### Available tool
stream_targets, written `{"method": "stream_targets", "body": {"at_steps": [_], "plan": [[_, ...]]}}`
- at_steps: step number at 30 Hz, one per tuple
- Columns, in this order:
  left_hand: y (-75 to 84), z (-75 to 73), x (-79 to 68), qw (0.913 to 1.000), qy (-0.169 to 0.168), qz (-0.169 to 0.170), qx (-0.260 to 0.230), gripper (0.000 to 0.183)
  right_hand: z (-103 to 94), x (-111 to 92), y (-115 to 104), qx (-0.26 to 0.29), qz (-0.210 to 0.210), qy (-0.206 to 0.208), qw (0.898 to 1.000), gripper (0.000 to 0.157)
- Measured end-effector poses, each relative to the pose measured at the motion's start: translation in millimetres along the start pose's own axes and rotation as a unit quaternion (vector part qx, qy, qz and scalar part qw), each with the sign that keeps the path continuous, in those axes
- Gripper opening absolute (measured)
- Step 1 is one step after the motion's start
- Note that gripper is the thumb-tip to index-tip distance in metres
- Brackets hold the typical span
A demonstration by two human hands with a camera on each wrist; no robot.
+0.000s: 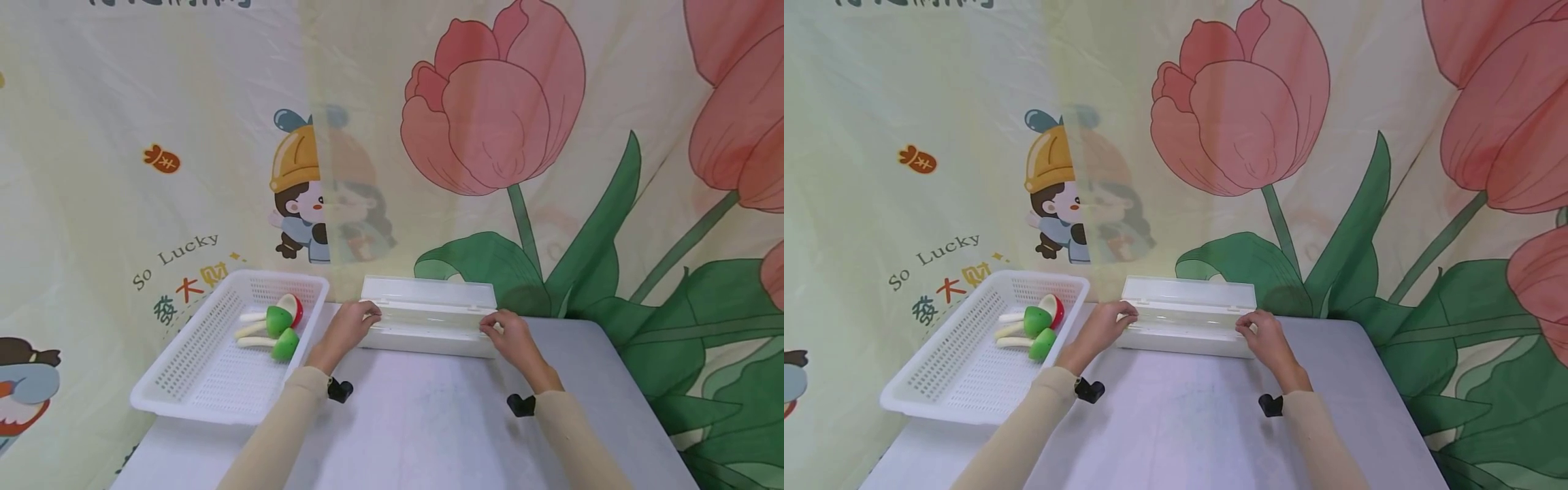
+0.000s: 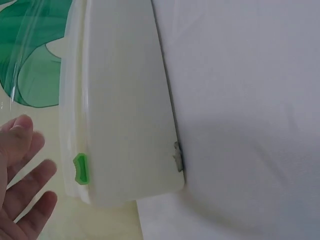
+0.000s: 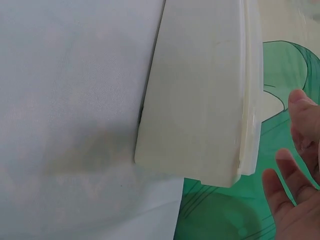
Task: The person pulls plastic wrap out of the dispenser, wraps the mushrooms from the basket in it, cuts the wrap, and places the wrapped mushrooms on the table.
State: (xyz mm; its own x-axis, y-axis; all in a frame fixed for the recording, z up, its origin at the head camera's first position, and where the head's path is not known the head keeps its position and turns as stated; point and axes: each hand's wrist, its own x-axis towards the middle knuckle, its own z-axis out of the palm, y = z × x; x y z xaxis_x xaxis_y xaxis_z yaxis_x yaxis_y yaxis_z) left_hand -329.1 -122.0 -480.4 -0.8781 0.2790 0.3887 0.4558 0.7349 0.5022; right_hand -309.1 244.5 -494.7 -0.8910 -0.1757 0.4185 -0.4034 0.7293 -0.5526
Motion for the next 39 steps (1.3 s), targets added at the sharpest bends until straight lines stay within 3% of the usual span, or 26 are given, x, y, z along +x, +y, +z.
{"method": "stream_targets", "body": {"at_steps": [5, 13, 24, 33, 39], "plan": [[-0.9, 0.4, -3.6, 0.9981, 0.015, -0.020, -0.056, 0.014, -0.4, -2.0, 0.7, 0.002, 0.010, 0.003, 1.000, 0.008], [-4.8, 2.8, -8.7, 0.9975, 0.040, -0.021, -0.054, 0.008, 0.6, -5.9, 1.4, 0.008, 0.017, 0.014, 1.000, 0.008], [-8.2, 8.1, -12.4, 0.9902, 0.060, -0.047, -0.117, 0.005, 2.0, -5.6, 2.3, 0.052, 0.017, 0.043, 0.998, 0.009], [-5.4, -0.3, -11.3, 0.9892, 0.071, -0.022, -0.126, 0.009, -7.4, -3.3, -5.2, 0.079, 0.055, 0.036, 0.995, 0.013], [2.0, -11.7, -7.9, 0.9873, 0.082, 0.005, -0.136, 0.010, -17.4, 0.8, -10.8, 0.097, 0.039, 0.051, 0.993, 0.014]]}}
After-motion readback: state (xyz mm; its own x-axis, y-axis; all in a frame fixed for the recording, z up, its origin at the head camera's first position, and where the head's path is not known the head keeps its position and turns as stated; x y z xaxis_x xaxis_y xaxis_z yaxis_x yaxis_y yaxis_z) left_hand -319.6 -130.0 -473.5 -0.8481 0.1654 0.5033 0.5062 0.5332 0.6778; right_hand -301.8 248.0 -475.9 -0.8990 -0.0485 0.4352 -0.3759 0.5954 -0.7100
